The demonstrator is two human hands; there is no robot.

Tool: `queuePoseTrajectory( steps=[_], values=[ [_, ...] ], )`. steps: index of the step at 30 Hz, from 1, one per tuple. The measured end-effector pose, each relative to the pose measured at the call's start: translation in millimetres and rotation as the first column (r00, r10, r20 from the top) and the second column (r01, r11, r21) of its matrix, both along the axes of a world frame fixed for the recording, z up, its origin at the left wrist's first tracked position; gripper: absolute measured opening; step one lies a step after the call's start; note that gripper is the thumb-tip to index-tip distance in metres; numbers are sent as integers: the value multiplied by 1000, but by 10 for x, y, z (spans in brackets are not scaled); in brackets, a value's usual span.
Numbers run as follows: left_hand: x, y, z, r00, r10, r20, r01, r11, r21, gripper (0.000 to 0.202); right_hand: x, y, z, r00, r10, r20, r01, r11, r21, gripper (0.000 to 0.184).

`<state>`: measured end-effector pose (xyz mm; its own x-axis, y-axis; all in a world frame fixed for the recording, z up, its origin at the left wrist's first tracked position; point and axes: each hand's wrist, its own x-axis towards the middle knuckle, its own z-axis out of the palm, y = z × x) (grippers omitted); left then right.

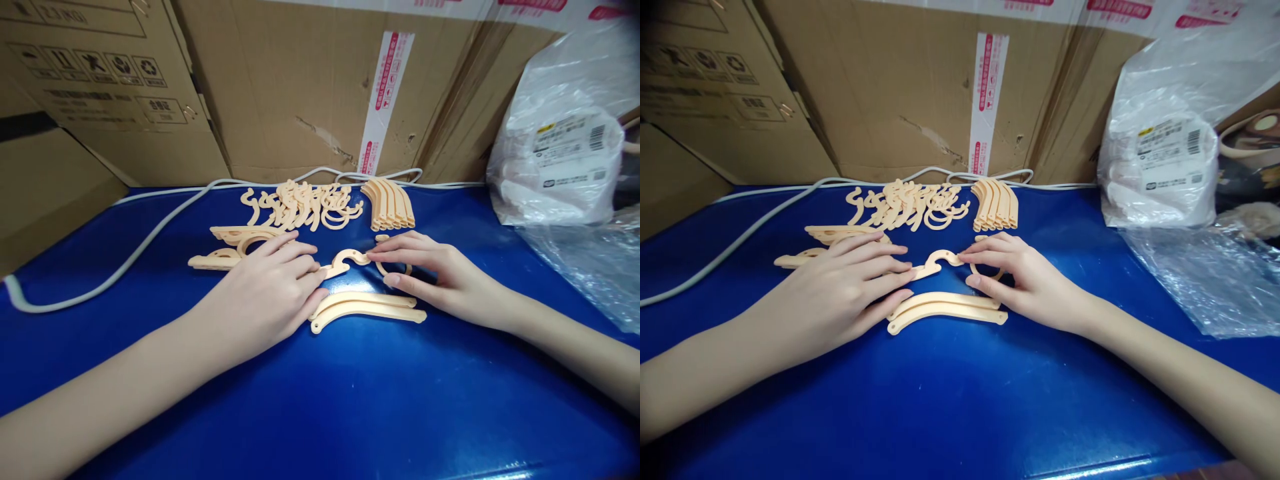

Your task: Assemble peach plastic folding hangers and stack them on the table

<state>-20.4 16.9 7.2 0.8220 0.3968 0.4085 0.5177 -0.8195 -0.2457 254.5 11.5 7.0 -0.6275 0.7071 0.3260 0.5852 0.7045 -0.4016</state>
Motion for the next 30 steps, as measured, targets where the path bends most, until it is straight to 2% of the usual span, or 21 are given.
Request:
queuePoseTrajectory(
  steps=[6, 11, 18, 30],
  values=[
    [-8, -8, -11, 1000, -9, -23, 10, 1000, 13, 37, -15, -21, 12, 999, -35, -10, 35, 999, 38, 28],
    [-10, -11, -9, 1000, -22, -4, 22, 1000, 2, 34, -48, -64, 56, 998, 10, 55, -15, 997, 81, 27],
    [13, -41, 10, 1000, 4, -28, -5, 999, -51, 51, -11, -9, 37, 985, 1, 174, -23, 992, 126, 29],
    [-11, -17, -61, 997, 53, -48, -56, 997, -49, 57, 20, 26, -12, 971, -2, 239, -38, 986, 161, 39]
  ],
)
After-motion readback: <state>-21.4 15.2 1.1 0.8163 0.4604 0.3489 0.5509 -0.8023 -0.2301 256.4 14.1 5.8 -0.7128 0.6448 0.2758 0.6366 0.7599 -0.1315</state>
